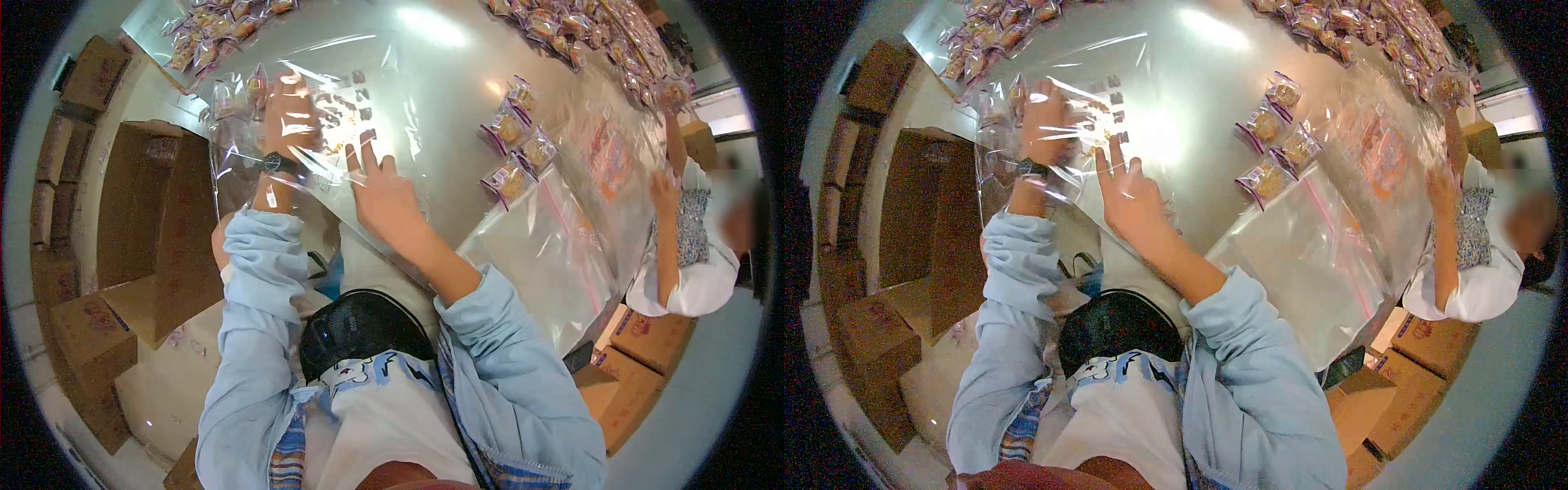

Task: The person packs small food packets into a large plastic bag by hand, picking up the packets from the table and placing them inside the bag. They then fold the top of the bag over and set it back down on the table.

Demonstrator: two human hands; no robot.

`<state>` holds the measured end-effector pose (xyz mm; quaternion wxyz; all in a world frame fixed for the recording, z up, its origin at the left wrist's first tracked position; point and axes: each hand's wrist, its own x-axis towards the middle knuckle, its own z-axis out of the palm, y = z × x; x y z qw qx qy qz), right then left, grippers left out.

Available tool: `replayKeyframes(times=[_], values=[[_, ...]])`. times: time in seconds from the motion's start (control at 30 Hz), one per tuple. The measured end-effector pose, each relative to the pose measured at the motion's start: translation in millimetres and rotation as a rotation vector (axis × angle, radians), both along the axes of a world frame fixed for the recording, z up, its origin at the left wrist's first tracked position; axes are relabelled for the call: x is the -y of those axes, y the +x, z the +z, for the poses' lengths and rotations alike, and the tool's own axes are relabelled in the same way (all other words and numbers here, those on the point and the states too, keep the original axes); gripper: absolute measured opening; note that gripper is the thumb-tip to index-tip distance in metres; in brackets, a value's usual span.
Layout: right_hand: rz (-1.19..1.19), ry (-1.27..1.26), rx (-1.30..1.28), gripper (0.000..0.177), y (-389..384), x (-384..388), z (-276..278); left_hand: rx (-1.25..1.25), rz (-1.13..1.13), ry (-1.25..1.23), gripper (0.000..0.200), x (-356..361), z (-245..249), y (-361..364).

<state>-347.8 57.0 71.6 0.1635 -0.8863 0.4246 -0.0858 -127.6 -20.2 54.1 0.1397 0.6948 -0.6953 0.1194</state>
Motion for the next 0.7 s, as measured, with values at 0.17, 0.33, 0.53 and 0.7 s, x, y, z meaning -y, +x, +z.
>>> replayKeyframes(times=[0.17, 0.33, 0.53, 0.7], values=[[-0.083, -0.075, 0.037, 0.068, 32.4, 11.8, -8.1, 0.064, 0.062, 0.106, 0.057, -9.1, 9.6, 19.0], [-0.063, -0.303, 0.784, 0.074, 99.4, 65.4, -73.4, 0.071, 0.075, -0.081, 0.051, -2.0, -30.2, 36.8], [-0.193, -0.202, 0.048, 0.064, 104.3, 76.7, -39.2, 0.186, 0.167, -0.102, 0.054, -12.7, -24.1, 49.4], [-0.24, -0.344, -0.023, 0.049, 120.8, 91.9, -40.4, -0.034, 0.021, -0.349, 0.047, -10.6, -14.6, 57.8]])
